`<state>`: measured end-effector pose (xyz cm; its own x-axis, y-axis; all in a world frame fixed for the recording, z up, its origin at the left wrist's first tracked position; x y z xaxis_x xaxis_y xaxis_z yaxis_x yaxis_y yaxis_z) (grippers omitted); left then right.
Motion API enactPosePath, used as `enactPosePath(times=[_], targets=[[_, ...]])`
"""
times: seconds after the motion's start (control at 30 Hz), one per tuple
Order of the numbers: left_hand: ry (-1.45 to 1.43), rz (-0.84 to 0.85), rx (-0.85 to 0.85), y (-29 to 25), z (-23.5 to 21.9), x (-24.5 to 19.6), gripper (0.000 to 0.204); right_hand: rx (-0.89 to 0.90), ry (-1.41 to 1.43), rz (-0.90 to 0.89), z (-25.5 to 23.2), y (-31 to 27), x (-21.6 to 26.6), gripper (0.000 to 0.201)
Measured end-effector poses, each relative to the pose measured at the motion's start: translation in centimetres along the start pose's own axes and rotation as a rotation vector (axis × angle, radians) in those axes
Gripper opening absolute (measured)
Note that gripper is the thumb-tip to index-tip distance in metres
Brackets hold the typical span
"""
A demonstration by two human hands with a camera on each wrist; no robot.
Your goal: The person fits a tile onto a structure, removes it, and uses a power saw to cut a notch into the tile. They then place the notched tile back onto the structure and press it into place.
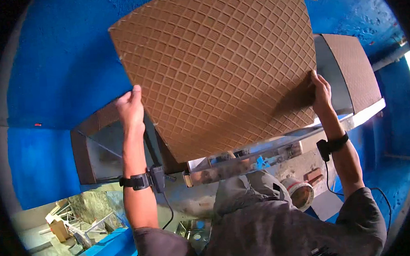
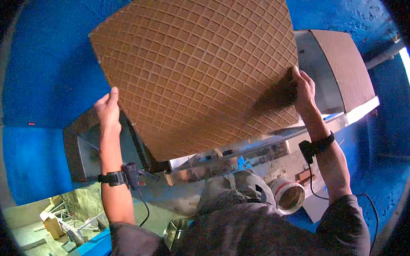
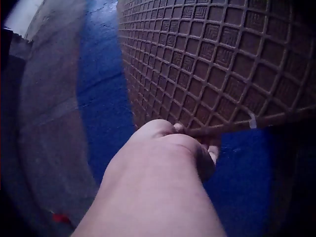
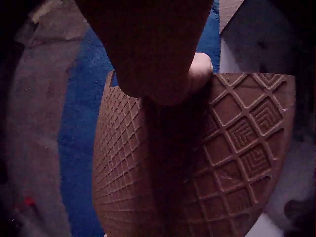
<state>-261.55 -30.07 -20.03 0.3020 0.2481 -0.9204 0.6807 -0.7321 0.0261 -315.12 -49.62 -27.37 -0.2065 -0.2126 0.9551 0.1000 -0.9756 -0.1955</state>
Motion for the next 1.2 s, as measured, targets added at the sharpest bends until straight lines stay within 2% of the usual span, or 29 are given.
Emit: enactPosePath(times=[0.07, 0.17, 0.33, 0.6, 0.8, 0.9, 0.97, 1.07, 1.2], targets=[[0.007, 0.065, 0.002, 0.0, 1.3, -0.2, 0.045, -0.009, -0.033, 0.024, -0.8, 0.4, -0.3, 0.025], [0.077, 0.040, 0.025, 0.5, 2.0, -0.9, 0.044, -0.086, -0.056, 0.069, -1.8, 1.5, -0.7, 0.026], [0.053, -0.021, 0.033, 1.9, 3.1, 1.5, 0.042, -0.056, -0.082, 0.088, -2.7, 2.5, -1.5, 0.025], [0.066, -0.058, 0.037, 2.6, 3.4, 2.6, 0.042, -0.040, -0.087, 0.089, -2.0, 2.2, -0.1, 0.028], [0.022, -0.101, 0.048, 2.6, 3.4, 2.3, 0.039, -0.017, -0.117, 0.113, -3.1, 3.0, -0.4, 0.027], [0.101, -0.123, 0.031, 2.3, 3.1, 1.4, 0.038, -0.026, -0.106, 0.140, -2.8, 2.9, -0.1, 0.027], [0.113, -0.131, 0.084, 2.4, 2.9, 1.5, 0.032, -0.037, -0.107, 0.149, -2.6, 2.9, 0.1, 0.027], [-0.005, -0.139, 0.037, 2.3, 2.9, 1.5, 0.039, -0.044, -0.101, 0.166, -2.0, 2.5, 0.5, 0.027], [0.079, -0.153, 0.081, 2.3, 2.1, 1.4, 0.039, -0.052, -0.118, 0.177, -2.0, 1.8, 0.8, 0.027]])
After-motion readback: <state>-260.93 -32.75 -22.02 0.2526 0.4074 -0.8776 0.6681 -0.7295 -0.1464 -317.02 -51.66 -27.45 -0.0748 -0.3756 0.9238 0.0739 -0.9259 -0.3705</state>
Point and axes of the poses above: each hand's wrist, its own y-axis towards the middle knuckle, its own z-axis out of the palm, x = y × z, the point moved 3 cm from there along y, towards the middle knuckle, and after that the axes turned 7 degrees about x, right-handed, at the moved point
